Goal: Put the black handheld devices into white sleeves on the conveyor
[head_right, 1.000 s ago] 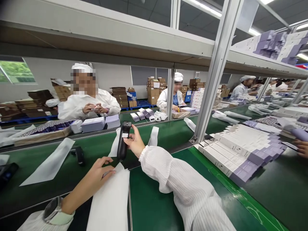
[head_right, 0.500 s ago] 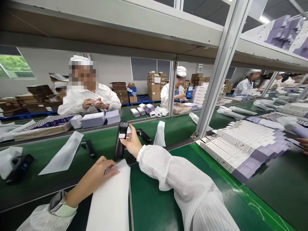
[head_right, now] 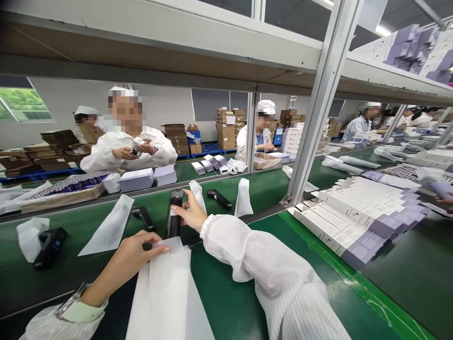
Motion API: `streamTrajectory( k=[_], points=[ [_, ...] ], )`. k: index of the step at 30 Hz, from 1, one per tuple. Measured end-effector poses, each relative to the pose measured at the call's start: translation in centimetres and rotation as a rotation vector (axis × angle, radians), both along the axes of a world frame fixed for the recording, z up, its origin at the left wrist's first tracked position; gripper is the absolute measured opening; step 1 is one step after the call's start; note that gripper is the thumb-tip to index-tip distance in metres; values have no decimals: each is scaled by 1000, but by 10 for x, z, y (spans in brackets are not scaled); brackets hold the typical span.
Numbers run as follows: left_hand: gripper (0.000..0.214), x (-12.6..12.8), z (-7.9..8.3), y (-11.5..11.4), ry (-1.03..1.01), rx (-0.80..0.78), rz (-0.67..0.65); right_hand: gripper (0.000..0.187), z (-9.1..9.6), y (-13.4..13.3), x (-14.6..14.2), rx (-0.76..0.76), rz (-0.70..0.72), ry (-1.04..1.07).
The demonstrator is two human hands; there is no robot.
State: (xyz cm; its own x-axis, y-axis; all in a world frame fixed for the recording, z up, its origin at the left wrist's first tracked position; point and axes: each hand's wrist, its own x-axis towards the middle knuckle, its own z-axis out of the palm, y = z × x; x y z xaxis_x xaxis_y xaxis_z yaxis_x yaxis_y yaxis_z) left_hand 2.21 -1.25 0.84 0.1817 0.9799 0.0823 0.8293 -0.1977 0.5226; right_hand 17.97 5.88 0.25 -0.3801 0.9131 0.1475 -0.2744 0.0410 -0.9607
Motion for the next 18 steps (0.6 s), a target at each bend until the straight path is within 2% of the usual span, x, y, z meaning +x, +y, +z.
streamTrajectory(
  k=[3, 5, 9, 11, 15, 18],
  points=[
    [37, 4, 4, -2, -87, -11, 14, 44, 0, -2, 0, 11, 76, -29],
    [35, 5, 8, -3, -183, -75, -15, 43, 1, -3, 0, 18, 98, -55],
    [30, 1, 18, -5, -357, -286, -136, 42, 4, -4, 1, 16, 50, -55],
    [27, -1, 22, -6, -391, -334, -168, 42, 6, -3, 2, 2, 1, -37],
    [28, 4, 25, -11, -404, -260, -144, 44, 8, -4, 2, -34, -54, -52],
    [29, 9, 25, -12, -448, -150, -50, 42, 7, -6, 0, -29, 36, -88]
  ],
)
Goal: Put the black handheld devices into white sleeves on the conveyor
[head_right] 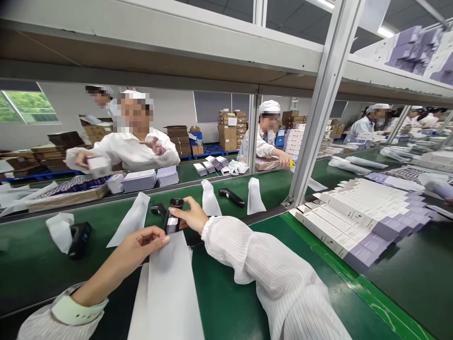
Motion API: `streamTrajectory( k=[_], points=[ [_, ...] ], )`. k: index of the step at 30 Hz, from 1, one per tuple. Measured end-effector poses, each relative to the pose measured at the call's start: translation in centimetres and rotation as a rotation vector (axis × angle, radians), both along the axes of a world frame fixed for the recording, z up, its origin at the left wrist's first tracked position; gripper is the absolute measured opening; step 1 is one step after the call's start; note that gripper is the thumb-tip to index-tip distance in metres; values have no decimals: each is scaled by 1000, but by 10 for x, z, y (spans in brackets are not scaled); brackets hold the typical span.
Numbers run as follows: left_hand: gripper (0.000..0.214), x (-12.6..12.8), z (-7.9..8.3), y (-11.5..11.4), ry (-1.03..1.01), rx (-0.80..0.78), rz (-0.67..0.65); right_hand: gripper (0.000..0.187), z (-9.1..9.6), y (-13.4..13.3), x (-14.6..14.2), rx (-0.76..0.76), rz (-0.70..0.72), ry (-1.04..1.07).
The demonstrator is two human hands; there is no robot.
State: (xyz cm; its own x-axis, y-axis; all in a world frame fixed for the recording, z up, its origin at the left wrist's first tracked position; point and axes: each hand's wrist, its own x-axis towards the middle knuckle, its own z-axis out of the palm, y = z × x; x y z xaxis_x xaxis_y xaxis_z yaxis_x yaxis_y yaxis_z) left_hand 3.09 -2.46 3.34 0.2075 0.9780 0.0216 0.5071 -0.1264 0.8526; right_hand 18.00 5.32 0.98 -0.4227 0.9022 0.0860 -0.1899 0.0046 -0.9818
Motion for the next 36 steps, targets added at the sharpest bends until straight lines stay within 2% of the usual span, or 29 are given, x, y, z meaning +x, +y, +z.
streamTrajectory(
  k=[3, 6, 7, 8, 9, 10, 13, 15, 16, 18, 21, 24, 27, 29, 32, 36],
  points=[
    [30, 0, 3, 1, -53, 89, 143, 38, -6, -4, -2, -2, 253, 13],
    [30, -3, 9, 3, -43, 177, 252, 41, -14, -11, -4, -28, 631, -37],
    [29, -4, 10, 3, -35, 192, 268, 41, -16, -12, -4, -24, 709, -74],
    [29, -4, 11, 4, -35, 199, 270, 41, -16, -11, -3, -10, 723, -99],
    [29, -4, 10, 5, -47, 203, 269, 41, -14, -8, -2, 13, 669, -101],
    [31, -3, 7, 7, -68, 203, 271, 40, -10, -2, 2, 44, 546, -76],
    [45, -5, -10, 17, -82, 175, 275, 40, 6, 32, 20, 245, -67, -31],
    [52, -9, -26, 24, 32, 76, 176, 38, 13, 63, 33, 443, -427, -202],
    [53, -12, -34, 27, 106, 5, 84, 37, 13, 78, 38, 514, -527, -321],
    [49, -17, -44, 31, 217, -73, -90, 33, 5, 102, 43, 573, -589, -504],
    [39, -22, -47, 31, 301, -100, -217, 20, -16, 123, 48, 537, -566, -650],
    [30, -24, -42, 29, 344, -140, -257, 25, -32, 127, 72, 468, -661, -806],
    [27, -26, -38, 28, 351, -128, -245, 40, -42, 121, 114, 343, -802, -961],
    [25, -27, -35, 26, 374, -87, -210, 44, -46, 116, 139, 257, -846, -1038],
    [26, -27, -30, 20, 388, -39, -163, 44, -41, 111, 156, 231, -868, -1058],
    [24, -23, -27, 10, 328, -13, -133, 57, -11, 102, 142, 342, -878, -959]
  ],
)
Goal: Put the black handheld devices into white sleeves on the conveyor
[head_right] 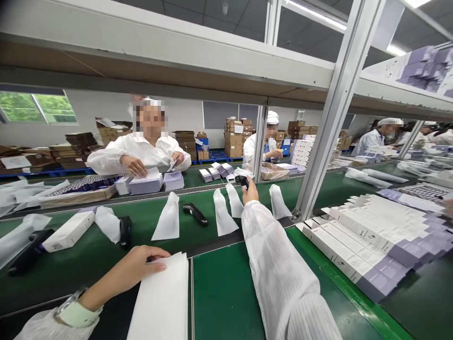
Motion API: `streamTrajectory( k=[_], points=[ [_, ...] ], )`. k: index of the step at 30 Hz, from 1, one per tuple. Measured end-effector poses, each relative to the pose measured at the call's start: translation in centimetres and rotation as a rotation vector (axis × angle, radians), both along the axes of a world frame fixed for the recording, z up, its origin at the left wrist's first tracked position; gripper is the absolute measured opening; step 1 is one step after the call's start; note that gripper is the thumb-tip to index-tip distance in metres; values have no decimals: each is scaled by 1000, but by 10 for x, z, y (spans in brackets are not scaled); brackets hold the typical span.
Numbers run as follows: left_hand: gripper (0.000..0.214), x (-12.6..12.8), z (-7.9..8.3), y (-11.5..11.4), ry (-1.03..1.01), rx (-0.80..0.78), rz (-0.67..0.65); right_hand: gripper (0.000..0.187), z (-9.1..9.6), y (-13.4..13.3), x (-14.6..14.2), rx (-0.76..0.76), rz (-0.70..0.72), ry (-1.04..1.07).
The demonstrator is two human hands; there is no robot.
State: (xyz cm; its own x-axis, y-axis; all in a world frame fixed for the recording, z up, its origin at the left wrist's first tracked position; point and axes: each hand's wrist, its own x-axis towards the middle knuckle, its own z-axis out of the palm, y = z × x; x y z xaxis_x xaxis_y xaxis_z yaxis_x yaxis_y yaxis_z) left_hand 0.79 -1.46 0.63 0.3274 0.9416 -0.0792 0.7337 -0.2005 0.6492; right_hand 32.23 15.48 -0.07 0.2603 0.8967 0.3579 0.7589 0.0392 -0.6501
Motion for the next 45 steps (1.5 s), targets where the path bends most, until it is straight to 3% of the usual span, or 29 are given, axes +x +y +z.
streamTrajectory(
  k=[2, 4, 6, 7, 10, 14, 17, 20, 24, 28, 32, 36, 40, 43, 45],
  points=[
    [24, 1, -1, -4, 41, 31, 15, 62, 11, -17, -16, 127, 161, 136],
    [22, 0, -3, -6, 98, 76, 10, 64, 11, -43, -32, 257, 456, 370],
    [23, -2, -5, -7, 111, 176, -24, 63, 3, -72, -43, 281, 729, 597],
    [23, -3, -6, -7, 106, 241, -44, 62, -2, -84, -47, 234, 802, 667],
    [27, -4, -6, -7, 100, 342, -97, 62, -6, -105, -51, 104, 822, 841],
    [29, -1, -6, -9, 141, 284, -74, 59, 17, -108, -59, 124, 764, 1062],
    [27, 2, -7, -10, 207, 336, -57, 57, 30, -110, -81, 101, 803, 1153],
    [30, 4, -8, -11, 267, 488, -150, 59, 30, -115, -111, 4, 857, 1194],
    [33, 6, -9, -10, 331, 569, -213, 61, 22, -119, -139, -118, 920, 1185],
    [34, 6, -10, -9, 394, 560, -214, 61, 17, -122, -146, -201, 930, 1119],
    [34, 6, -10, -9, 350, 583, -158, 60, 14, -122, -147, -249, 926, 1054],
    [36, 11, -3, -8, 187, 511, -46, 46, 9, -118, -148, -336, 923, 956],
    [37, 13, 13, -8, 0, 404, 128, 35, -3, -113, -146, -402, 1133, 795],
    [38, 9, 23, -6, -112, 287, 157, 43, -8, -115, -142, -620, 1394, 543],
    [36, 6, 24, -4, -152, 274, 153, 44, -6, -114, -138, -691, 1478, 403]
  ],
)
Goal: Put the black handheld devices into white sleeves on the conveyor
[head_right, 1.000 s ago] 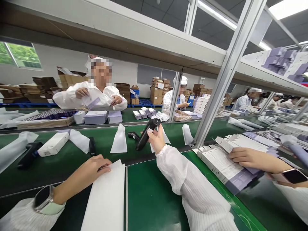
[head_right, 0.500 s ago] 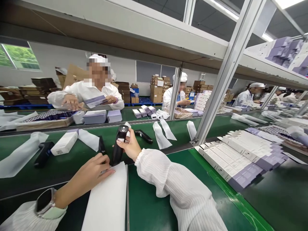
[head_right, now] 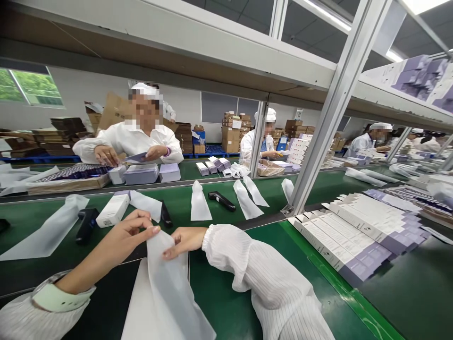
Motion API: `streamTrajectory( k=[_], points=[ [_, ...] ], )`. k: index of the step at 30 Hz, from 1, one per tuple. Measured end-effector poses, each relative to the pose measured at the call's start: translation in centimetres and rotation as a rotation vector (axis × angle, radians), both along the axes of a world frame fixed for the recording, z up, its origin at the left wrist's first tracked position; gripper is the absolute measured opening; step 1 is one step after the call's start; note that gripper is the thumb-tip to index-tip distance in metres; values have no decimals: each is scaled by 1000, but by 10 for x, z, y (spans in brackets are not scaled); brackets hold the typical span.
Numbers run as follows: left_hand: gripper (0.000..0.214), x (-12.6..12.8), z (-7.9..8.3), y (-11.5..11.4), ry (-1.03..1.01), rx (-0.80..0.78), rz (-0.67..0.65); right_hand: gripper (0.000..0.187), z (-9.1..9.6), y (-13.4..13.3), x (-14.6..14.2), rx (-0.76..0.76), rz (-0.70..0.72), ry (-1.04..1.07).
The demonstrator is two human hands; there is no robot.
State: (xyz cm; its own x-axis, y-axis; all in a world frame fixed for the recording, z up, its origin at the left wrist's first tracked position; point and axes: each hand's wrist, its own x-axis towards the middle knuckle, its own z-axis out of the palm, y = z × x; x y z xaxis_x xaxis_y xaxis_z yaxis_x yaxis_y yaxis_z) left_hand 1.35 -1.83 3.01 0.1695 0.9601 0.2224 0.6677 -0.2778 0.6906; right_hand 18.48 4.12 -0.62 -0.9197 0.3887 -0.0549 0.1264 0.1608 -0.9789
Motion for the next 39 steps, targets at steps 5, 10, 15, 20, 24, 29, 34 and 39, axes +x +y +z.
streamTrajectory(
  k=[5, 10, 15, 20, 24, 29, 34, 39],
  points=[
    [46, -7, -20, 8, -82, -106, 40, 45, 21, 45, 19, 148, -639, 246],
    [42, -9, -37, 13, 94, -376, -183, 44, 26, 122, 25, 582, -1027, 166],
    [33, -13, -40, 17, 195, -423, -273, 25, 2, 154, 12, 634, -1035, -42],
    [29, -16, -39, 20, 214, -349, -208, 31, -18, 154, 62, 606, -1217, -322],
    [30, -13, -34, 14, 229, -290, -156, 41, -28, 144, 114, 535, -1278, -501],
    [26, -7, -31, 0, 275, -228, -92, 55, -10, 135, 118, 574, -1365, -382],
    [30, -3, -39, -6, 375, -35, -158, 60, 22, 98, 56, 95, -1195, 525],
    [33, 0, -41, -5, 505, 216, -179, 66, 28, 25, -9, -334, -878, 775]
  ],
)
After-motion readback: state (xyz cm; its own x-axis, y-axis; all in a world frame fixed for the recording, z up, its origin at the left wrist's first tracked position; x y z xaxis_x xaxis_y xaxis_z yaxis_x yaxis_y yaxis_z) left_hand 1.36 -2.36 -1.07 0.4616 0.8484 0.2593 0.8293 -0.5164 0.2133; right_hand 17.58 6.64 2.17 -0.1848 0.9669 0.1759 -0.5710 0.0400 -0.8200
